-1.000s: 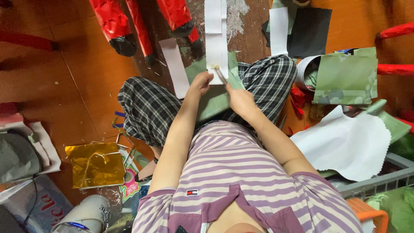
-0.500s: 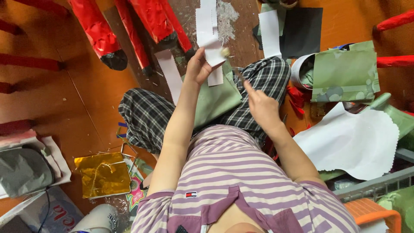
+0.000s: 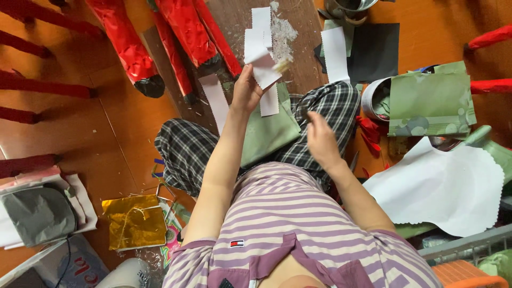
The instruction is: Applying glue and wrapping colored paper strips onto a bamboo frame to assemble a paper figure.
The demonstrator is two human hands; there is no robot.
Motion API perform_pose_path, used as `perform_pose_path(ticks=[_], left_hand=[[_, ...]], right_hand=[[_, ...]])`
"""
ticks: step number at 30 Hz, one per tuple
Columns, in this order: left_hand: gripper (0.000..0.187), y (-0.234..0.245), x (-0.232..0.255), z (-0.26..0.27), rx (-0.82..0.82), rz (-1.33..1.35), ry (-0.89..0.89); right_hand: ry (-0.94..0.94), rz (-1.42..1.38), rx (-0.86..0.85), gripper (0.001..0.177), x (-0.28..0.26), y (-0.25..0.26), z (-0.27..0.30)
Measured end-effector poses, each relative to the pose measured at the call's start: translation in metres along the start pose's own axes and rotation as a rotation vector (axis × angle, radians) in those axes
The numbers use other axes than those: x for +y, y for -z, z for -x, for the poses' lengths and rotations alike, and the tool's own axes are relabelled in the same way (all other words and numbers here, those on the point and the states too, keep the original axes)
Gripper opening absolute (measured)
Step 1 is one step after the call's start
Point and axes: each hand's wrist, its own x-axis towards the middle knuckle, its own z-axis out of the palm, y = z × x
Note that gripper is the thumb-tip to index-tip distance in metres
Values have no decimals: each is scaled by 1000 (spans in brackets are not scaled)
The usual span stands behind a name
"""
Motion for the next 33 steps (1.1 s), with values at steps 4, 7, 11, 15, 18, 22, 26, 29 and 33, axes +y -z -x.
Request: perform_pose_path(ticks=[4, 7, 11, 15, 18, 22, 26, 29, 33], left_hand=[[28, -20, 10, 12, -9, -4, -22], [29, -44, 20, 29, 25, -9, -51], [28, -123, 47, 74, 93, -119, -4], [23, -105, 37, 79, -139, -791, -564], [23, -116, 47, 85, 96, -176, -98], [34, -108, 47, 81, 50, -46, -101], [39, -119, 37, 88, 4, 1, -137], [37, -111, 42, 108, -46, 67, -113], [72, -68, 65, 127, 109, 423, 38]], right_hand=[[43, 106, -84, 38, 10, -4, -12], [99, 168, 109, 31, 29, 29, -62], [-170, 243, 280, 43, 129, 48, -192], [-159, 370, 277, 40, 152, 60, -291], [-126, 594, 103, 64, 77, 83, -287], [564, -85, -169, 30, 8, 40, -210], [552, -143, -107, 31, -105, 7, -112], [479, -60, 131, 24, -129, -10, -93], [738, -208, -241, 6, -146, -23, -88]])
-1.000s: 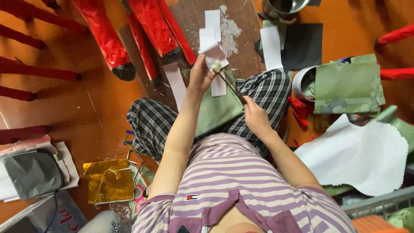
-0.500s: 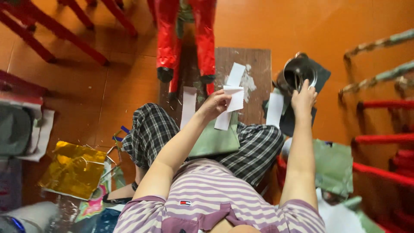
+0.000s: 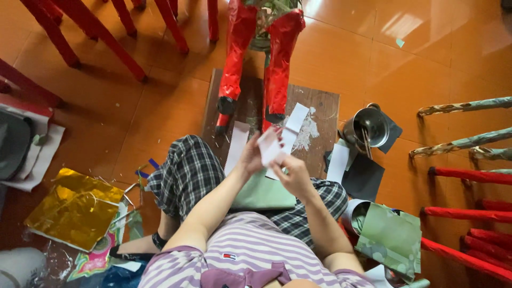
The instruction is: Applying glue and wrapping colored paper strips onto a bamboo frame to assemble a paper figure.
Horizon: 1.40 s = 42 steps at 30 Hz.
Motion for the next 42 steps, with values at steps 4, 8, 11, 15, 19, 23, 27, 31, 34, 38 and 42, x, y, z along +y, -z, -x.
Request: perform_pose_path(ticks=[4, 8, 11, 15, 19, 23, 27, 31, 34, 38, 42], left_hand=[[81, 71, 70, -30, 54, 113, -115], [65, 77, 142, -43, 219, 117, -303], [74, 74, 224, -98, 133, -61, -284], [61, 10, 282, -122, 161, -106, -385], [58, 7, 333, -171, 298, -384, -621], [40, -8, 352, -185, 71, -491, -752], [40, -27, 355, -177, 42, -408, -610], [34, -3, 355, -206, 277, -483, -615], [35, 1, 353, -211, 386, -613, -605], [39, -1, 350, -212, 357, -656, -632], [43, -26, 345, -191, 333, -698, -650]], right_hand=[[-84, -319, -209, 21, -49, 1, -50], [-146, -336, -91, 34, -67, 11, -129], [-254, -610, 71, 27, -49, 8, -203], [-305, -630, 182, 26, -28, 9, -275], [-290, -494, 136, 24, -20, 13, -312], [-226, -341, 16, 23, -18, 18, -319], [-88, -275, -223, 15, -5, 12, -320], [-221, -283, -52, 28, -24, 13, -309], [-179, -310, 58, 29, -13, 13, -305], [-306, -433, 40, 30, -15, 11, -300], [-387, -529, 133, 16, -34, 21, -312]])
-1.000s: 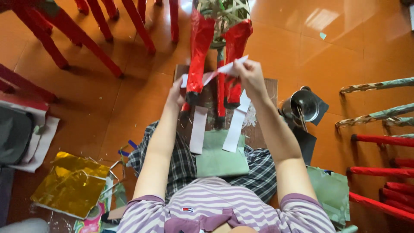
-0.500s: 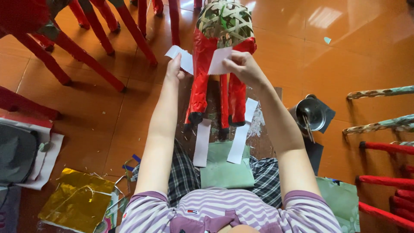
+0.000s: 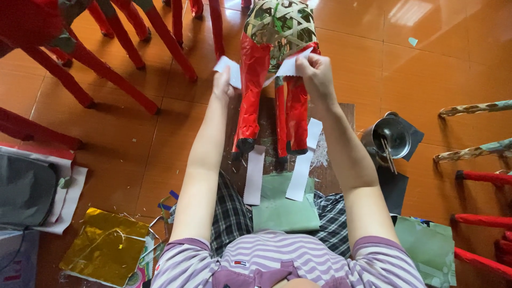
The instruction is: Applying glue and wrapping colored paper strips onto a bamboo frame to assemble a paper figure.
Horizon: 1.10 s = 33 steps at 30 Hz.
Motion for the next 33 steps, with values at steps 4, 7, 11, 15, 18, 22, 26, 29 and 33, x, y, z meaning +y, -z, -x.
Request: perform_pose_path(ticks=[4, 7, 11, 15, 18, 22, 26, 29, 33], left_hand=[[40, -38, 73, 79, -108, 140, -427], [47, -66, 102, 131, -40, -148, -487], [55, -92, 108, 164, -60, -384, -701], [44, -105, 100, 170, -11, -535, -860], [24, -106, 81, 153, -73, -644, -1002], [71, -101, 68, 136, 36, -1473, -1090], [75, -97, 77, 143, -88, -1530, -1048], [49, -101, 86, 153, -87, -1111, -1342], [31, -112, 104, 158, 42, -1096, -1448]], right_hand=[[346, 156, -97, 30, 33, 19, -39], [470, 227, -65, 33, 48, 20, -60], [503, 305, 29, 30, 46, 14, -58], [519, 376, 89, 32, 43, 10, -54], [358, 224, 48, 28, 40, 10, -53], [264, -10, -40, 23, 34, 8, -52], [242, -41, -41, 21, 35, 8, -56], [218, -48, -42, 19, 32, 8, -57], [243, -53, -56, 24, 35, 11, -62]])
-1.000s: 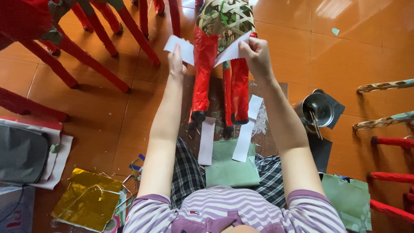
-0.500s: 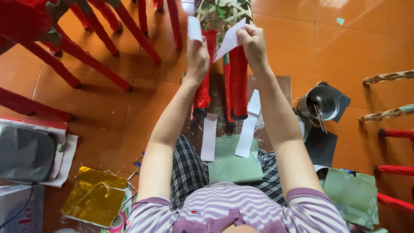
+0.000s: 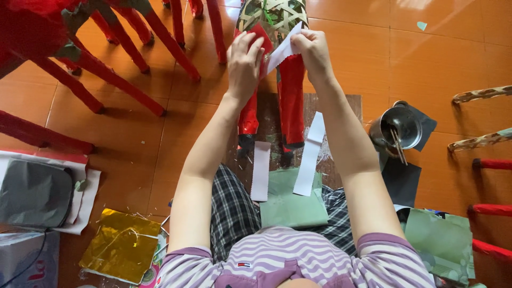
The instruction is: Applying glue and wrapping colored paper strips onto a bamboo frame to assemble a paper figure.
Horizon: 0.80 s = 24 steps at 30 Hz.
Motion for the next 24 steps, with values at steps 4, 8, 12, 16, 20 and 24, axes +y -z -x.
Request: perform_pose_path(ticks=[4, 8, 12, 16, 20, 24], left_hand=[[40, -1, 3, -7, -31, -201, -29], [40, -6, 11, -10, -40, -247, -15], [46, -2, 12, -18, -67, -276, 8], [31, 20, 9, -20, -119, 203, 38], [38, 38, 6, -19, -168, 587, 154], [32, 21, 1, -27, -47, 416, 199]], right_hand=[[0, 168, -55, 25, -22, -6, 2], [123, 466, -141, 26, -23, -15, -16], [225, 682, -155, 25, -13, -32, -43], [165, 784, -141, 25, -24, -51, -60], [20, 942, -161, 24, -30, -71, -64], [-26, 889, -222, 26, -17, -77, -71]])
